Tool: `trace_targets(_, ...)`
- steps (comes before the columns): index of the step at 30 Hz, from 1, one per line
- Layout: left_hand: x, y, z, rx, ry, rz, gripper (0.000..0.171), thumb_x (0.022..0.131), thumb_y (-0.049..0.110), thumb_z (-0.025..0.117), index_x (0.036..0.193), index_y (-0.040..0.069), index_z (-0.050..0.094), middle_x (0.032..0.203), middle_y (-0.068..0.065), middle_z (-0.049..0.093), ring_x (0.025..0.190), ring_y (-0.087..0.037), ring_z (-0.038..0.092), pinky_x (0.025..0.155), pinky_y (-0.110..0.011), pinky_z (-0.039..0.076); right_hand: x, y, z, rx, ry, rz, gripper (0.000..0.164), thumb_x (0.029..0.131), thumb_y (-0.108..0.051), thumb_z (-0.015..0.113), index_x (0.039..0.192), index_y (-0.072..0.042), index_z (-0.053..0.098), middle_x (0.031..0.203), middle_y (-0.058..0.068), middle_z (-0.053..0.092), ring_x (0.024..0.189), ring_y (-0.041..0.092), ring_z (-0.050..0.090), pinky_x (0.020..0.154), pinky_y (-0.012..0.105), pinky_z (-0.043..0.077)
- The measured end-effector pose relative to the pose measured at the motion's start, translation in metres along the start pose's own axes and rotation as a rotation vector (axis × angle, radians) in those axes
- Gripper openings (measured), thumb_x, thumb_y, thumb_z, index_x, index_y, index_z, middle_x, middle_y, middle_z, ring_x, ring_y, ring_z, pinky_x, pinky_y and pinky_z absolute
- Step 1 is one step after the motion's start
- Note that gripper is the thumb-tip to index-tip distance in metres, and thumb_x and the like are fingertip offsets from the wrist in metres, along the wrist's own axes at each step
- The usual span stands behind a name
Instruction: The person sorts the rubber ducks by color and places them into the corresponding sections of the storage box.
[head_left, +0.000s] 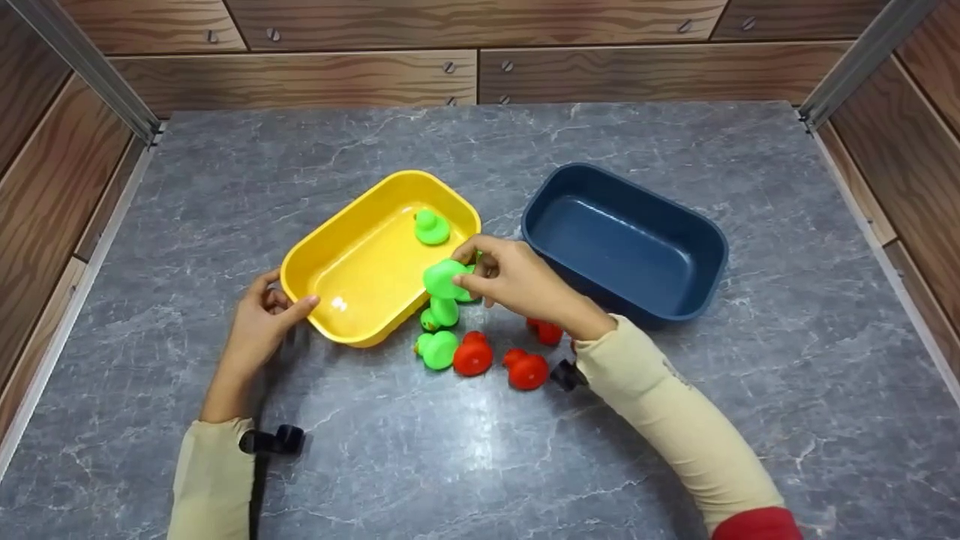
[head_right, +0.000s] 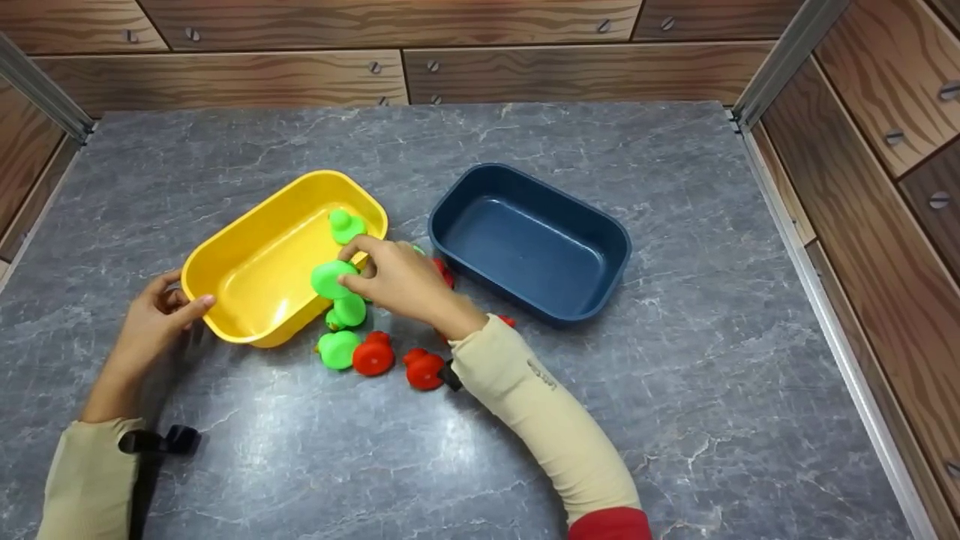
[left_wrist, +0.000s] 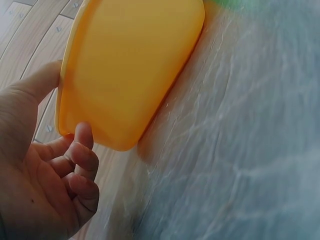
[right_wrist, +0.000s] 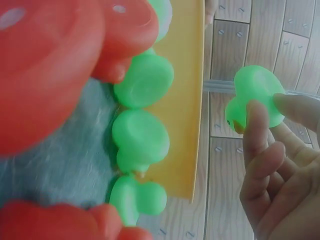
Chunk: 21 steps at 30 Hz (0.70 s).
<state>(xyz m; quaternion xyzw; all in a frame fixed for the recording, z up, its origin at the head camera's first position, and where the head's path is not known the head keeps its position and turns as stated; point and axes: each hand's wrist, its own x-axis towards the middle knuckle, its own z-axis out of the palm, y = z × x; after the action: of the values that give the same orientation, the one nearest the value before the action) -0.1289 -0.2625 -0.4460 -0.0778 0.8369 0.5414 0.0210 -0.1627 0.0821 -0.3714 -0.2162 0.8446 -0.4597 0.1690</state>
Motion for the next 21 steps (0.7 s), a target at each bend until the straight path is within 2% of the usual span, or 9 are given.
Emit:
trace_targets(3,0.0,0.0,0.0,-0.007,-0.007,-0.006,0.066,0.087,0.026,0.073,0.141,0.005,0.041,0.076,0.006,0.052,0.059,-0.004,0.045,0.053,-0.019,0.039,0.005,-0.002,0.003,0.0,0.003,-0.006,0.022,0.093,-0.022,0.065,0.112,-0.011,0.062,0.08,0.017,0.067,0.059,0.024,0.06,0.059,0.036,0.054)
trace_targets(7,0.0,0.001,0.0,-0.016,-0.006,-0.016,0.067,0.087,0.025,0.073,0.141,0.005,0.04,0.076,0.006,0.052,0.059,-0.004,0.045,0.052,-0.019,0.04,0.012,-0.004,0.006,-0.004,0.003,0.013,0.023,0.093,-0.024,0.064,0.114,-0.013,0.062,0.08,0.017,0.067,0.054,0.016,0.057,0.057,0.03,0.052)
trace_targets(12,0.001,0.001,0.0,-0.016,-0.001,-0.013,0.065,0.087,0.023,0.072,0.14,0.003,0.039,0.075,0.007,0.052,0.059,-0.003,0.045,0.052,-0.018,0.04,0.02,-0.006,0.008,0.014,0.015,0.039,0.024,0.093,-0.025,0.065,0.115,-0.014,0.062,0.077,0.013,0.066,0.052,0.015,0.056,0.057,0.032,0.054)
trace_targets(15,0.0,0.001,0.0,-0.018,0.002,-0.01,0.065,0.087,0.021,0.072,0.14,0.003,0.039,0.074,0.008,0.052,0.059,-0.003,0.045,0.053,-0.018,0.04,0.025,-0.006,0.01,0.019,0.026,0.038,0.025,0.093,-0.025,0.064,0.115,-0.013,0.061,0.076,0.012,0.065,0.052,0.014,0.056,0.055,0.029,0.052)
trace_targets(18,0.0,0.0,-0.001,-0.023,0.002,-0.008,0.066,0.087,0.021,0.072,0.141,0.003,0.039,0.073,0.008,0.053,0.059,-0.003,0.046,0.053,-0.018,0.04,0.029,-0.006,0.015,0.035,0.044,0.039,0.027,0.093,-0.025,0.064,0.116,-0.011,0.061,0.078,0.017,0.066,0.053,0.02,0.058,0.053,0.024,0.048)
trace_targets(21,0.0,-0.001,0.001,-0.022,0.001,-0.001,0.066,0.087,0.021,0.073,0.141,0.003,0.039,0.072,0.008,0.053,0.058,-0.003,0.046,0.052,-0.018,0.04,0.032,-0.005,0.019,0.057,0.066,0.046,0.028,0.093,-0.024,0.065,0.117,-0.01,0.061,0.081,0.022,0.067,0.059,0.034,0.06,0.052,0.022,0.046)
